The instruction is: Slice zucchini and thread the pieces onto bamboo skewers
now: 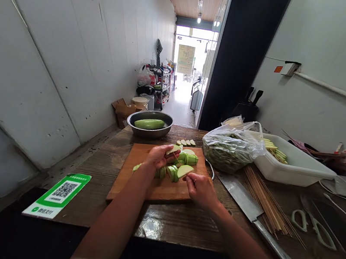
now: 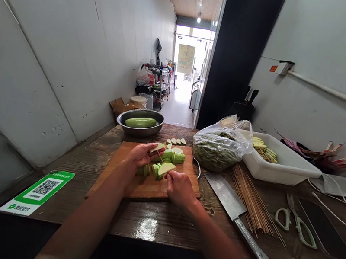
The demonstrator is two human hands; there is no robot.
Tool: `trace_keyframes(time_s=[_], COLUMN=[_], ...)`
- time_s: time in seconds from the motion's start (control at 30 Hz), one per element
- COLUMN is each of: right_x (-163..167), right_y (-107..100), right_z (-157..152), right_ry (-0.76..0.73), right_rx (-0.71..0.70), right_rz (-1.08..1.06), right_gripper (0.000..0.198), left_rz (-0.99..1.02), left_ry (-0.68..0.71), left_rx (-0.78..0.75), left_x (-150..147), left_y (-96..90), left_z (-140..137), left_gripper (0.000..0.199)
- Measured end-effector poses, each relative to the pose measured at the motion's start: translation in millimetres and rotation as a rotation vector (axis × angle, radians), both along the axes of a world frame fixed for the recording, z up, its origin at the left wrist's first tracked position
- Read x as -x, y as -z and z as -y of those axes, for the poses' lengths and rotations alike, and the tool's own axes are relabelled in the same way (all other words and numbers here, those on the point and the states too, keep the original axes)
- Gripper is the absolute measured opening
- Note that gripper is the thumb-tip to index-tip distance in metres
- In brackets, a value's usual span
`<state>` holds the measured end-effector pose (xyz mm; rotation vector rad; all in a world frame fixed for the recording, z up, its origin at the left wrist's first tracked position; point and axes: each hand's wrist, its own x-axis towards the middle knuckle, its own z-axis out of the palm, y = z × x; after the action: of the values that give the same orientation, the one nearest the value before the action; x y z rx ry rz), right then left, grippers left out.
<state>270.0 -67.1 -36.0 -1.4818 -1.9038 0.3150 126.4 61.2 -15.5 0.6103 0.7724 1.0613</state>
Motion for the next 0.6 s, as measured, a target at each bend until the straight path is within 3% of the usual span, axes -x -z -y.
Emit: trace_keyframes(time_s=[0.5,0.6], right_x=[0.6,-0.4], right_y=[-0.9,1.4], right_z=[-0.7,-2.8], right_ry=[0.06,0.072], right_rx=[0.057,0.053], right_rz=[0.032,0.02], right_gripper=[0.024,0.024], left_rz=[-0.054,-0.01], left_ry=[0.099,0.119], left_rx=[0.008,0.028], left_x=[-6.7,-7.6], left_y=[3.4,1.1], left_z=[2.8,2.5], left_gripper=[0.005,0.015])
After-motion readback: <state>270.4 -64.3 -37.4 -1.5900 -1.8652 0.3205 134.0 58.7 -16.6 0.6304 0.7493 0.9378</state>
